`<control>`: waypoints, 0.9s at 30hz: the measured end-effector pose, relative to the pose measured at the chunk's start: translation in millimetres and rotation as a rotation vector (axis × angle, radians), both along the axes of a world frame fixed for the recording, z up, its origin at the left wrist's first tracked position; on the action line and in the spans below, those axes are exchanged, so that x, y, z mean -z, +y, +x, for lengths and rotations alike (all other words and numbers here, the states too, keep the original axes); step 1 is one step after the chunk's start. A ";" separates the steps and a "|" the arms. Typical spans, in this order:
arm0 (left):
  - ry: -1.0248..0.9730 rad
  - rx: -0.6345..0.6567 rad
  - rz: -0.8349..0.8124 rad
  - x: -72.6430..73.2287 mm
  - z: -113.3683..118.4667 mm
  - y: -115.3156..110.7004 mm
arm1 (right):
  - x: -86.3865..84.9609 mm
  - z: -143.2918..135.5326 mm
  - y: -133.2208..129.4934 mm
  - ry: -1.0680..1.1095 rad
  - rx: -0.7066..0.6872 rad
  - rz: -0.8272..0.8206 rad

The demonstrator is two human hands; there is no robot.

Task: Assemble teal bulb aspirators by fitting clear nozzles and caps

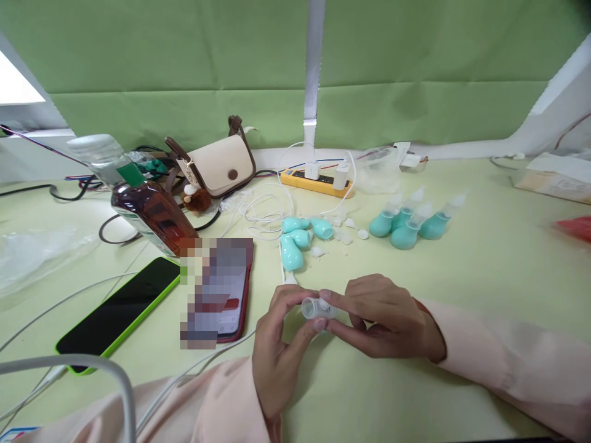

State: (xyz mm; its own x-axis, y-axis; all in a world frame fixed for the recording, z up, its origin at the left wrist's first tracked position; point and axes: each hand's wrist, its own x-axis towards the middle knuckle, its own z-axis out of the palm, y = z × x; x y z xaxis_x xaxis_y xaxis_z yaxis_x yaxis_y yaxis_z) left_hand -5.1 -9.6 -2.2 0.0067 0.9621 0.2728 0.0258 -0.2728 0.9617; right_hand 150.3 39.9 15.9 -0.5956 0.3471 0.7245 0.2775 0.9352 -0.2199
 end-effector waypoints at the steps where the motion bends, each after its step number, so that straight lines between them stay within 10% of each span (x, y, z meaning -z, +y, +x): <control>1: 0.000 0.003 0.001 0.0 -0.1 0.5 | 0.4 -0.8 -0.9 0.014 -0.001 -0.018; 12: 0.027 0.001 0.078 4.3 -1.9 3.0 | 6.9 2.0 -0.3 -0.120 0.077 0.242; 27: 0.014 0.034 0.070 1.2 -1.3 2.1 | -0.9 2.3 3.1 -0.023 0.000 0.126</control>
